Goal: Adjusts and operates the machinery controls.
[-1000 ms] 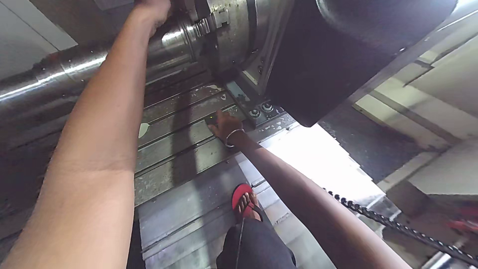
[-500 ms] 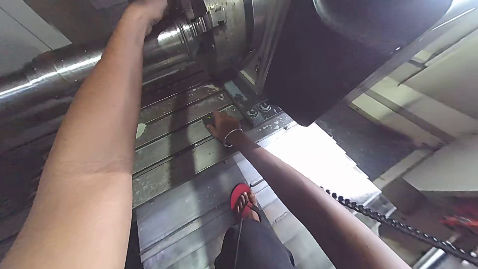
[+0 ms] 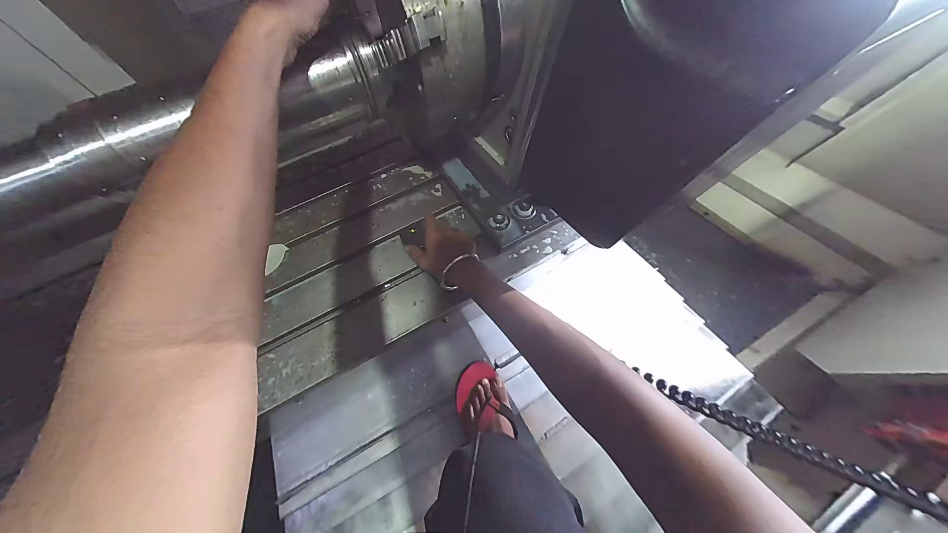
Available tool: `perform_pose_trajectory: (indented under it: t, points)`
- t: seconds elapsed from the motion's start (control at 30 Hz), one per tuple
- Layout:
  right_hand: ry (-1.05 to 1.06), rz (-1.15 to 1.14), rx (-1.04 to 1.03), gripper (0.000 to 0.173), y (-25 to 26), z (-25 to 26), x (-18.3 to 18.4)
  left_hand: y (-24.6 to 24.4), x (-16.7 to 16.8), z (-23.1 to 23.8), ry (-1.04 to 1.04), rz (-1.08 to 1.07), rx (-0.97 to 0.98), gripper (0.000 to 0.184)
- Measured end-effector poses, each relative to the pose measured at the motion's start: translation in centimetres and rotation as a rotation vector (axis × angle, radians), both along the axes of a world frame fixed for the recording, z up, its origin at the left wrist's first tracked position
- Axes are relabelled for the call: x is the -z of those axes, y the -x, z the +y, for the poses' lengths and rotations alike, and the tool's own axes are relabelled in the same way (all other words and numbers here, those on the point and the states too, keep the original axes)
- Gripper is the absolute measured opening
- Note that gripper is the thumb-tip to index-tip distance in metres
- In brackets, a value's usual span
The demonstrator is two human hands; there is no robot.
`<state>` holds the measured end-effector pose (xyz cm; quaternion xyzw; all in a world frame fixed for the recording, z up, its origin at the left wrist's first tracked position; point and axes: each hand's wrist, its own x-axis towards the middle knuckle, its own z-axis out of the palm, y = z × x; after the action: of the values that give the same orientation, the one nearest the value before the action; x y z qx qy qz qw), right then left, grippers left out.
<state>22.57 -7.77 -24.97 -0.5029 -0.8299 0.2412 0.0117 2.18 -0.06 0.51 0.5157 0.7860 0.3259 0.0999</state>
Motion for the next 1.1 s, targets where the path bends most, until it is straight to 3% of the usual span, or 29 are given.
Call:
perform_pose_trajectory:
  t: [0.23,0.6,0.87,1.1]
  points:
    - [-0.007,0.008,-0.033,0.067,0.0,0.0,0.1,0.3,0.2,0.0,-0.074,-0.044,0.016,0.031]
    - [-0.009,0.004,-0.049,0.059,-0.1,0.2,-0.1,-0.4,0.0,-0.2,-0.027,0.001,0.013,0.037]
    - [0.013,-0.023,0.011,0.077,0.2,0.0,-0.2,0.0,0.1,0.0,-0.054,-0.016,0.021,0.035]
    - [-0.025,0.020,-0.014,0.067,0.0,0.1,0.5,1.5,0.4,1.4,-0.059,-0.009,0.015,0.032]
